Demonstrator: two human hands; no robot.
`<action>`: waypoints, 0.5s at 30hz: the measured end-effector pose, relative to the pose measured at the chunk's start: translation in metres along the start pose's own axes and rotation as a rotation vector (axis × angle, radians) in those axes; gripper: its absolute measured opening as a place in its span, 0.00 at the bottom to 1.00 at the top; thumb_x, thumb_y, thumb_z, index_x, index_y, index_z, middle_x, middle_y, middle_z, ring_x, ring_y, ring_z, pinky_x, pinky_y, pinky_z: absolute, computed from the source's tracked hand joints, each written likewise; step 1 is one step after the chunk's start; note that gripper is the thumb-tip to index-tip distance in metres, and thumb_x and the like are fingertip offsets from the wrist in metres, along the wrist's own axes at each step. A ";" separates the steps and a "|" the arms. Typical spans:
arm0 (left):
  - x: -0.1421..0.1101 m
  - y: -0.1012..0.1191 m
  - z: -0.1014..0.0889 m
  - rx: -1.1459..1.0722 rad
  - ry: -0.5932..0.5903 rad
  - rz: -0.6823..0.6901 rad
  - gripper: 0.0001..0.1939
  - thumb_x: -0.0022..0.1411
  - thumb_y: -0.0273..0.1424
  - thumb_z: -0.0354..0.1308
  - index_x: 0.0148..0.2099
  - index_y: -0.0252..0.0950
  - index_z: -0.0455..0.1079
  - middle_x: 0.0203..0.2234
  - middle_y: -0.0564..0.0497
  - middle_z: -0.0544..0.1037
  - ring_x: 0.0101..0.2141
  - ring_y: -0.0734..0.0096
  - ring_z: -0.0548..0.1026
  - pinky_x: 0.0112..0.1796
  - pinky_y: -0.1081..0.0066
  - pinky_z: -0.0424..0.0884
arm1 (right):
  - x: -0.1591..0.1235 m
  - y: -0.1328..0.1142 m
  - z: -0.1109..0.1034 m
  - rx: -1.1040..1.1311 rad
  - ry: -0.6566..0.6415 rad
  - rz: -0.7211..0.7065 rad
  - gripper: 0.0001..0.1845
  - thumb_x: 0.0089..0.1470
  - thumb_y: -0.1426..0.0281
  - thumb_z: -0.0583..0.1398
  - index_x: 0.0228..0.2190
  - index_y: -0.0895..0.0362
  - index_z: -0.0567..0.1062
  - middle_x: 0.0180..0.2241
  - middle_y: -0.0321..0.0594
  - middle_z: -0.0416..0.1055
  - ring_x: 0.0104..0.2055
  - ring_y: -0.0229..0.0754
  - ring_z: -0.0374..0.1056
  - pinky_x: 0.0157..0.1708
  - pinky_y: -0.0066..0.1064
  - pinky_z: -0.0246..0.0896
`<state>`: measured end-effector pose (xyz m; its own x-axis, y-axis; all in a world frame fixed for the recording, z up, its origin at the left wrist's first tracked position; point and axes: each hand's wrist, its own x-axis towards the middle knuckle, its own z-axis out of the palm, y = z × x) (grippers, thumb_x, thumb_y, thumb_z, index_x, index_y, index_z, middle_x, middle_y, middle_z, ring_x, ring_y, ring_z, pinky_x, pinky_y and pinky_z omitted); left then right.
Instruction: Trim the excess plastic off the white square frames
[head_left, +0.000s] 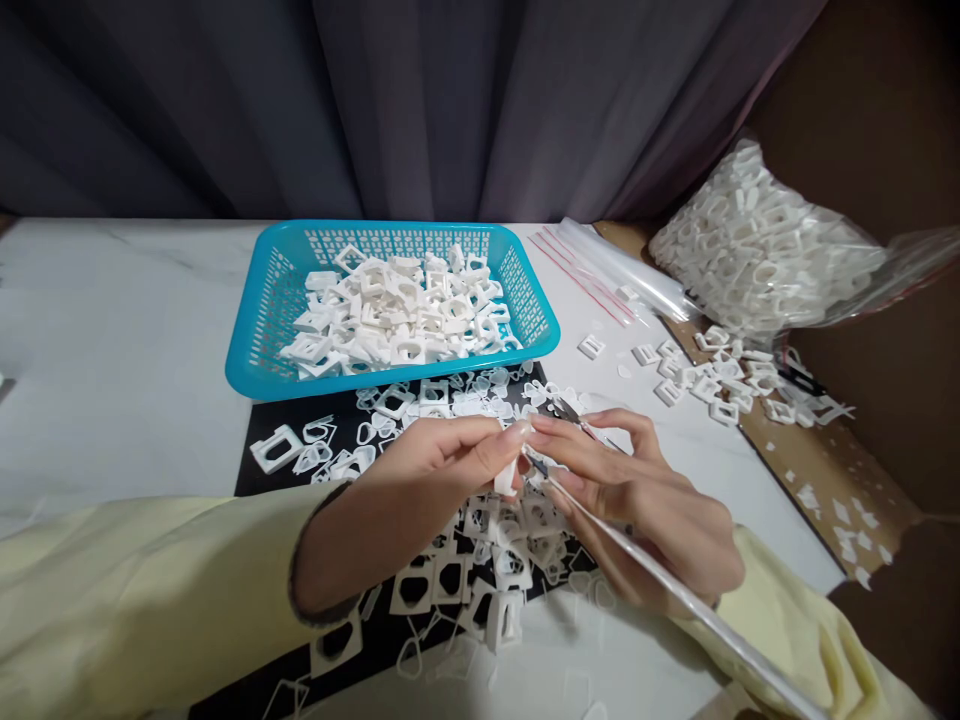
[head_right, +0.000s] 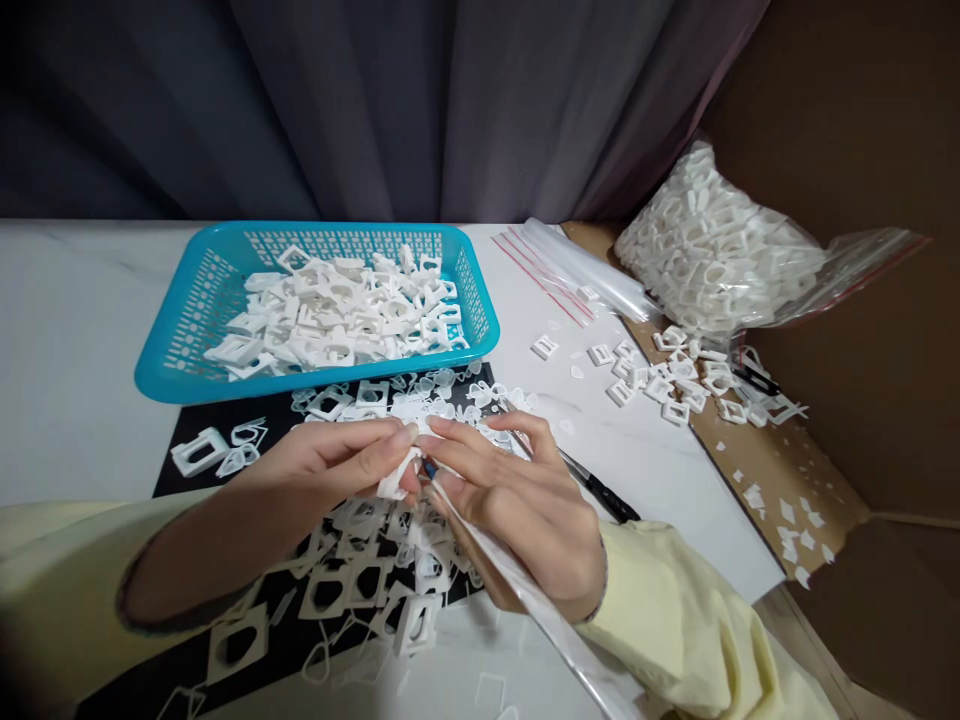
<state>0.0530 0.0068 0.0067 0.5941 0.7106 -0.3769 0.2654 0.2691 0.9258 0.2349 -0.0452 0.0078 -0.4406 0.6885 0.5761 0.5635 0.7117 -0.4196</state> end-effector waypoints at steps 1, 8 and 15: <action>0.000 -0.001 0.000 -0.002 -0.001 -0.001 0.22 0.61 0.46 0.48 0.23 0.36 0.66 0.20 0.55 0.63 0.24 0.73 0.60 0.30 0.70 0.57 | 0.000 0.000 0.000 -0.006 -0.002 -0.008 0.11 0.50 0.85 0.57 0.33 0.59 0.67 0.40 0.54 0.75 0.47 0.47 0.69 0.44 0.44 0.62; -0.001 -0.004 0.002 -0.189 -0.056 -0.010 0.22 0.61 0.47 0.49 0.25 0.35 0.67 0.24 0.53 0.68 0.29 0.72 0.67 0.35 0.71 0.65 | -0.005 0.005 0.002 -0.037 -0.032 -0.044 0.09 0.51 0.84 0.57 0.34 0.60 0.68 0.42 0.55 0.74 0.50 0.46 0.67 0.46 0.43 0.61; 0.001 -0.002 0.003 -0.270 -0.057 -0.037 0.21 0.61 0.44 0.51 0.25 0.33 0.68 0.23 0.53 0.69 0.28 0.74 0.68 0.34 0.74 0.68 | -0.007 0.006 -0.004 -0.085 -0.128 -0.059 0.16 0.51 0.86 0.57 0.41 0.62 0.65 0.45 0.56 0.72 0.52 0.44 0.65 0.46 0.42 0.60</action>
<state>0.0553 0.0049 0.0050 0.6318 0.6612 -0.4045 0.0802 0.4633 0.8826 0.2437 -0.0462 0.0040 -0.5572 0.6619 0.5013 0.5884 0.7408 -0.3241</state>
